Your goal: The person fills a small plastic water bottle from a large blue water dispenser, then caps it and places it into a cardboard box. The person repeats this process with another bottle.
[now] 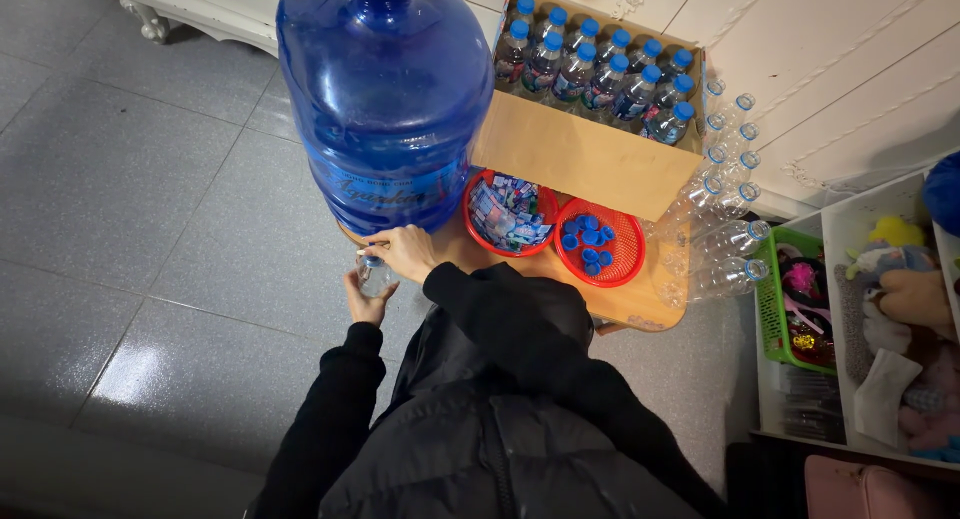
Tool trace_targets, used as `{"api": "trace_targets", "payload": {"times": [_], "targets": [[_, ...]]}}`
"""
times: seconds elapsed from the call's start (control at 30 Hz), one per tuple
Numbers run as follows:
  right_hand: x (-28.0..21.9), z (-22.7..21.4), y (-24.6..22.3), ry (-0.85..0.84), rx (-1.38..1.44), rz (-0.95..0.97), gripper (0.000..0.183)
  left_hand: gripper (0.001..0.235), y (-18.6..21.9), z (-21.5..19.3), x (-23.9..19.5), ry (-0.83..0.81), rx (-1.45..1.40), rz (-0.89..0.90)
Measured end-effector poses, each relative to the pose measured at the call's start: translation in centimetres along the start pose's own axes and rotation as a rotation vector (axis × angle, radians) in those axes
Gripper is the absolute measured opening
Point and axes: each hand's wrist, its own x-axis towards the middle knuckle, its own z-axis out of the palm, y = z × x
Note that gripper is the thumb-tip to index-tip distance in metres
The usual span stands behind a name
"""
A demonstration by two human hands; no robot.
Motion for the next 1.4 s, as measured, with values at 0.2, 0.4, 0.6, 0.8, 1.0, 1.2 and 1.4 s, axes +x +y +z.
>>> {"api": "trace_targets", "payload": {"times": [0.2,0.4,0.6,0.8,1.0,1.2,1.4], "targets": [[-0.1,-0.3,-0.5,-0.011,0.000,0.030,0.025,0.091,0.4,-0.1,-0.1,0.020,-0.017,0.001],[-0.4,0.0,-0.5,0.020,-0.022,0.068,0.022,0.090,-0.5,0.0,0.3,0.017,-0.013,0.009],[-0.2,-0.2,-0.3,0.023,-0.048,0.084,0.024,0.095,-1.2,0.5,1.1,0.034,-0.028,0.008],[-0.2,0.2,-0.1,0.026,0.005,0.076,0.027,0.098,0.3,0.5,0.7,0.047,-0.040,-0.003],[-0.1,1.4,0.4,0.028,0.021,0.050,0.025,0.096,1.1,0.3,-0.2,0.085,0.025,-0.051],[-0.5,0.3,-0.4,0.059,0.054,0.037,0.026,0.087,1.4,0.2,0.3,0.059,0.013,-0.002],[-0.8,-0.1,-0.1,0.056,0.083,-0.025,0.039,0.080,2.7,0.8,0.1,0.082,0.002,0.053]]}}
